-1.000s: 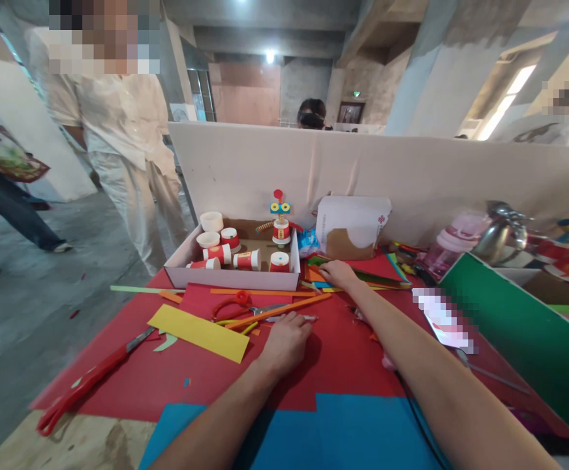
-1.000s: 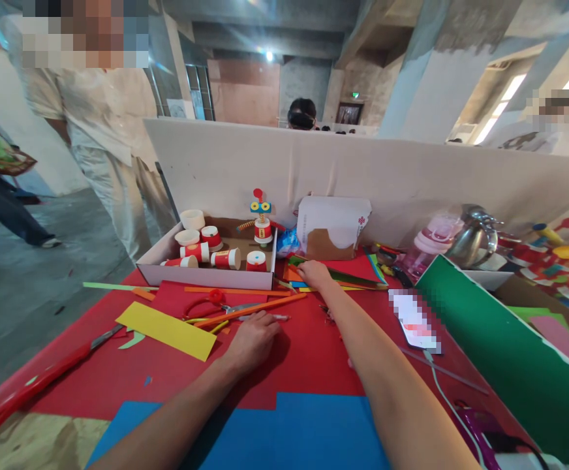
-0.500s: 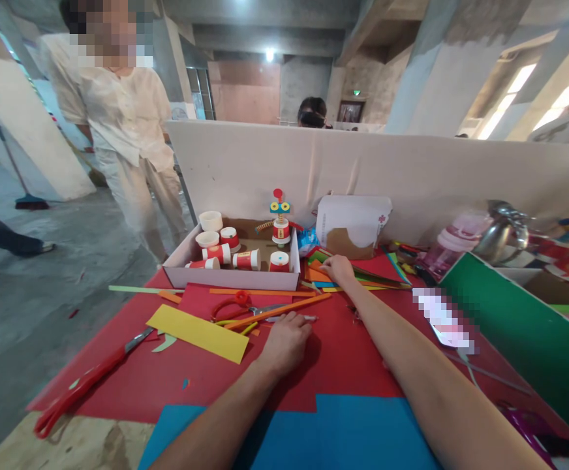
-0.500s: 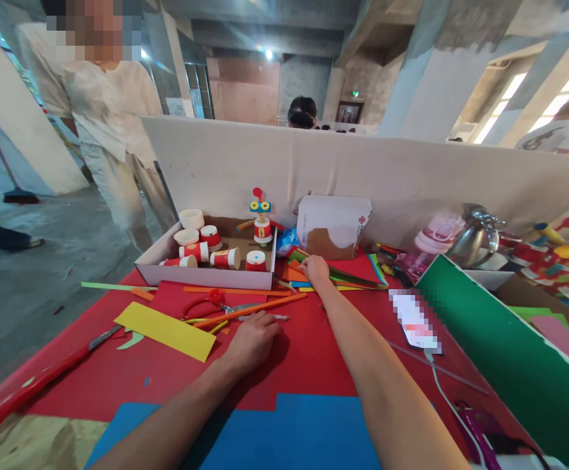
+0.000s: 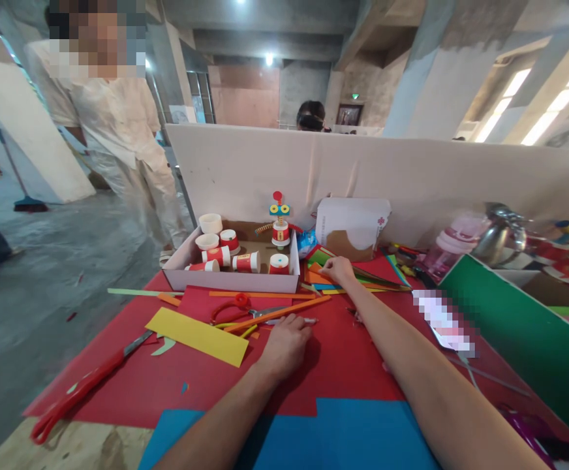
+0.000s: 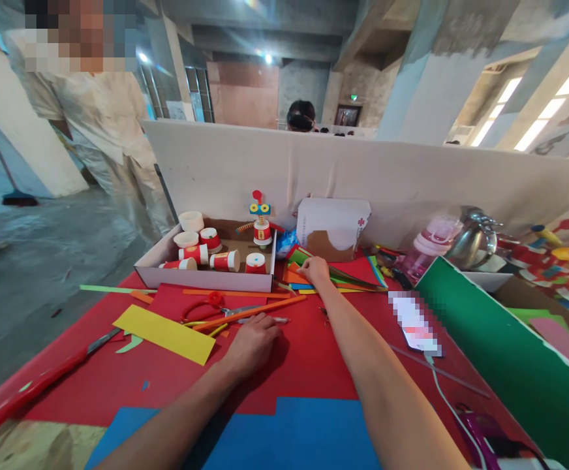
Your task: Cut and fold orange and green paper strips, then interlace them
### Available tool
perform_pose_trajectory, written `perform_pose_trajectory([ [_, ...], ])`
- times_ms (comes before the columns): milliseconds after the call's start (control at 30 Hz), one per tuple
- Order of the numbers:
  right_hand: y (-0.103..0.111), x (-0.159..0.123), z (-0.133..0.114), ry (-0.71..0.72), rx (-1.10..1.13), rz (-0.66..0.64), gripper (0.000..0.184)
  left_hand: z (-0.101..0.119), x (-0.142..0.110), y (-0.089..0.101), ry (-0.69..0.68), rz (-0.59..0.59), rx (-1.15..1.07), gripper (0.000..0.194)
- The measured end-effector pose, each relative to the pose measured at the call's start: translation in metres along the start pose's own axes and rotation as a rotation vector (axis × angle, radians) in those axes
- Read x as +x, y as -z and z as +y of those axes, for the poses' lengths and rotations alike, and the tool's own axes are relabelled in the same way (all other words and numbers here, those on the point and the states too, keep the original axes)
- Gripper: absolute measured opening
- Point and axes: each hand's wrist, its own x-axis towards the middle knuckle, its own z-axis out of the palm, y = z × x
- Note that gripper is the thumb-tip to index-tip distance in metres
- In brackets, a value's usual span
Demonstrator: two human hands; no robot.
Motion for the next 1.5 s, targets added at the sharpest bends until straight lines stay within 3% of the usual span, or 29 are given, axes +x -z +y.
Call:
perform_pose_trajectory([
  [200,0.001,-0.001,0.009,0.005,0.061,-0.049,0.028,0.000,0.000,0.000,0.005,-0.010,-0.006,0.024],
  [767,0.010,-0.004,0.016,0.124,0.123,-0.160,0.029,0.001,0.000,0.002,0.009,-0.006,0.006,0.025],
  [1400,0.000,0.001,0.013,-0.006,0.232,0.062,0.019,0.004,-0.002,0.004,0.041,-0.060,-0.003,0.026],
  [1500,-0.001,0.001,0.014,-0.002,0.249,0.104,0.019,0.010,-0.003,0.015,0.055,-0.086,0.005,0.027],
])
